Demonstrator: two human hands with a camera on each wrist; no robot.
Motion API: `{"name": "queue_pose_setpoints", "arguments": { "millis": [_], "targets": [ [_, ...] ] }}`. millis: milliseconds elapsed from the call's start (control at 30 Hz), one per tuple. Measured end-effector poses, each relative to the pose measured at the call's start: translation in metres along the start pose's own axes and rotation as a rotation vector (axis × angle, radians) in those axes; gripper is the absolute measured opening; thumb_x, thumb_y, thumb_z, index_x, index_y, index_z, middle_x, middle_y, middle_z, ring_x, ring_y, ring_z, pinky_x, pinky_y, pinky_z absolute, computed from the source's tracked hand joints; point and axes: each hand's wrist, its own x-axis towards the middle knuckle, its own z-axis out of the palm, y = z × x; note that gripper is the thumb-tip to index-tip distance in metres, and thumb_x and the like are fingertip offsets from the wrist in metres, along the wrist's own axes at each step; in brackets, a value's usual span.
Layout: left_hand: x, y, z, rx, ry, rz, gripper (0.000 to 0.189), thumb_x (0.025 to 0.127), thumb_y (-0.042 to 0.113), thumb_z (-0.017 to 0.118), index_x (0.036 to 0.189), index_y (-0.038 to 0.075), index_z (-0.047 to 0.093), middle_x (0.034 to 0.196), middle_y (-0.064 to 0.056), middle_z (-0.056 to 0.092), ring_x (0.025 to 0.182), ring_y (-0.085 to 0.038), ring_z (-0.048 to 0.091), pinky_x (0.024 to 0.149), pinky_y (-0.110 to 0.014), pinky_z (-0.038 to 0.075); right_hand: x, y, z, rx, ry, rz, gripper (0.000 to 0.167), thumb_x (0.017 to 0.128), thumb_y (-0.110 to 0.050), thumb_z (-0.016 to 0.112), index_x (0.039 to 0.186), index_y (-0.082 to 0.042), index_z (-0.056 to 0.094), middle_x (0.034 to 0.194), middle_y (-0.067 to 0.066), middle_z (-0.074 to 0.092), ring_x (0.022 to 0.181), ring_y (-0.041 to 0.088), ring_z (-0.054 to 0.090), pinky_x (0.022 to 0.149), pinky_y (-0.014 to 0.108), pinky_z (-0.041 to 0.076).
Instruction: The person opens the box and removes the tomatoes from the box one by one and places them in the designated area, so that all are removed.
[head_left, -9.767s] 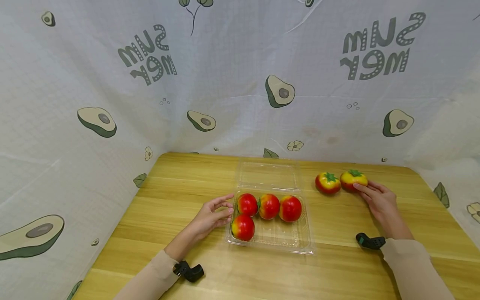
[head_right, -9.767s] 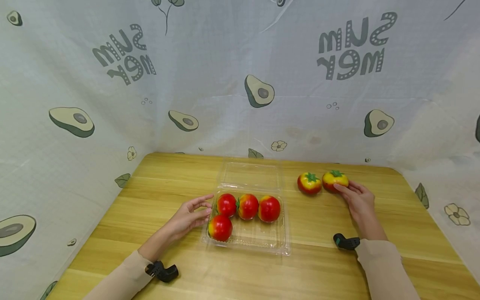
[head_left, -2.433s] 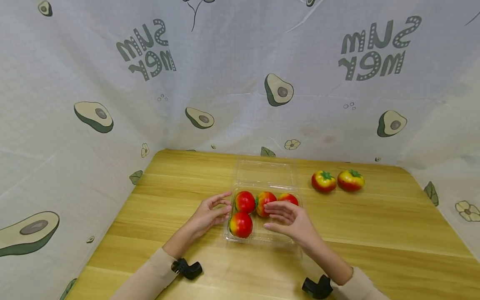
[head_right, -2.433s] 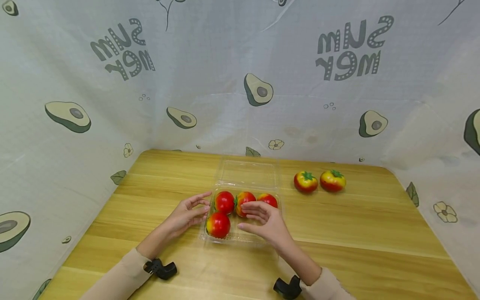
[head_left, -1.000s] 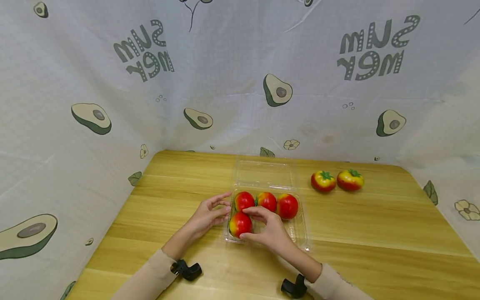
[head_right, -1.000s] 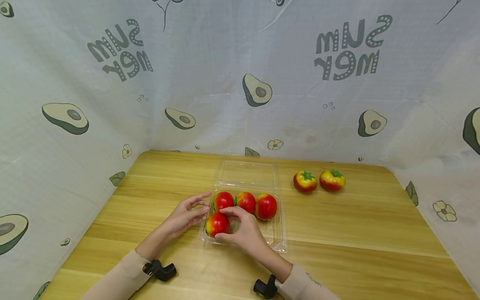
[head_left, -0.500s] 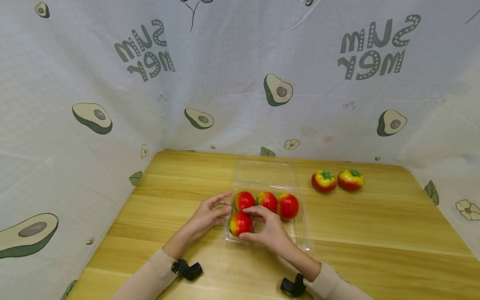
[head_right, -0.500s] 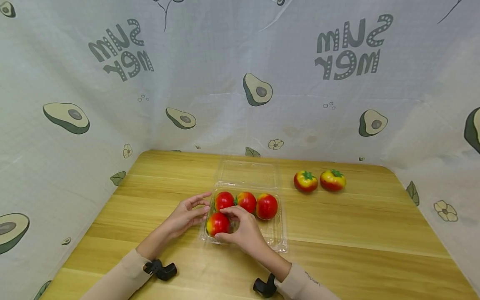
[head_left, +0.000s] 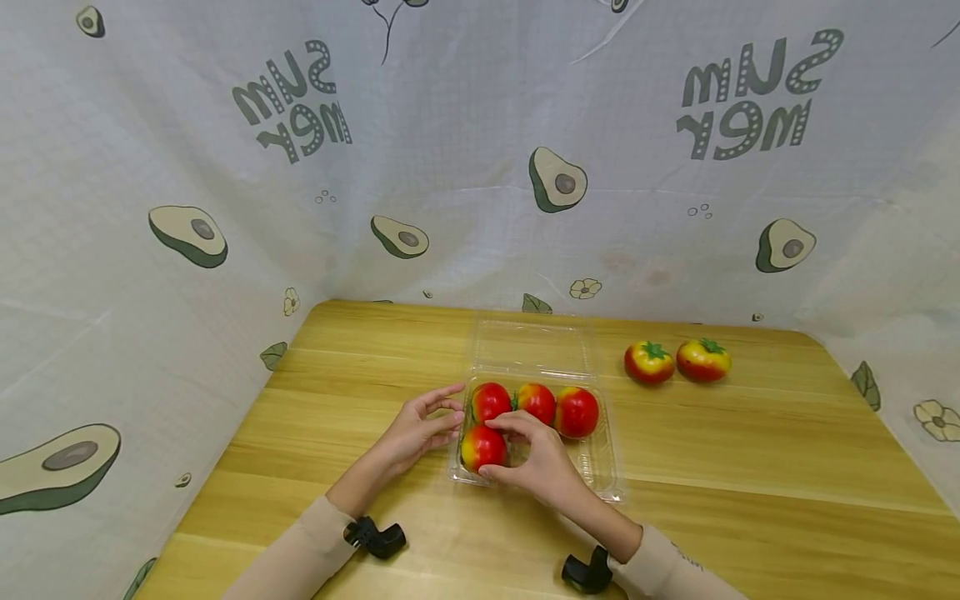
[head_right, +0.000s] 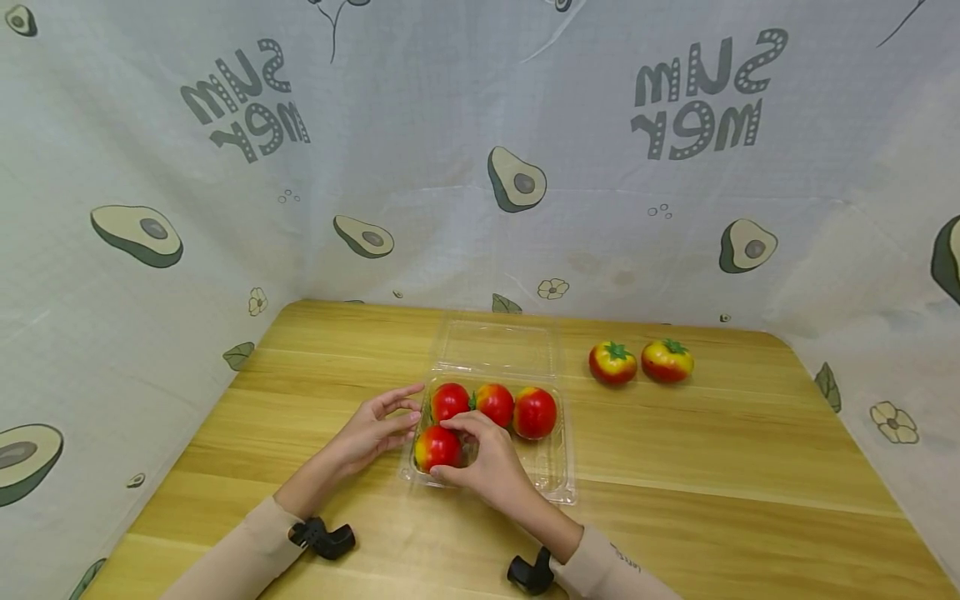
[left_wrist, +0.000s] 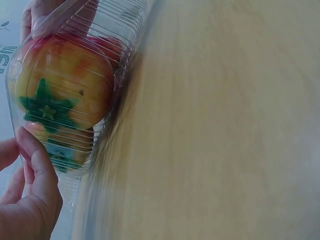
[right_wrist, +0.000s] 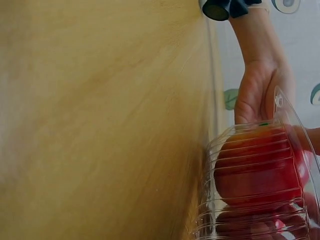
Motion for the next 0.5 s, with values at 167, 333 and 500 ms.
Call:
{"name": "queue_pose_setpoints", "arguments": {
  "millis": [167,333,500],
  "targets": [
    [0.0007,-0.0005,0.0000,0.004,-0.007,0.002,0.054,0.098,0.002,0.061,0.149,0.002,0.043,0.112,-0.008,0.055,0.080,-0.012,0.061,0.074,-0.023,0.057,-0.0008,-0.0001,-0.0001,0.006,0.000,0.003,0.048,0.069,-0.011,0.093,0.112,-0.005,0.072,0.114,0.004,0.067,0.102,0.025,0.064,0.087,0.043,0.056],
    [-0.0004,0.0003,0.0009,-0.001,0.005,-0.005,0.054,0.098,-0.001,0.060,0.149,0.004,0.044,0.112,-0.007,0.055,0.079,-0.012,0.061,0.074,-0.023,0.057,-0.0010,0.0003,-0.0007,0.032,-0.012,0.004,0.049,0.070,-0.010,0.092,0.114,-0.005,0.071,0.114,0.006,0.066,0.098,0.024,0.064,0.085,0.044,0.057],
    [0.0000,0.0001,0.0002,-0.005,0.002,-0.001,0.054,0.098,0.000,0.061,0.149,0.003,0.044,0.112,-0.007,0.056,0.079,-0.012,0.061,0.074,-0.023,0.057,-0.0007,0.0003,-0.0006,0.029,-0.018,-0.013,0.051,0.071,-0.015,0.092,0.116,-0.006,0.070,0.113,0.005,0.064,0.092,0.020,0.063,0.081,0.041,0.058]
  ]
}}
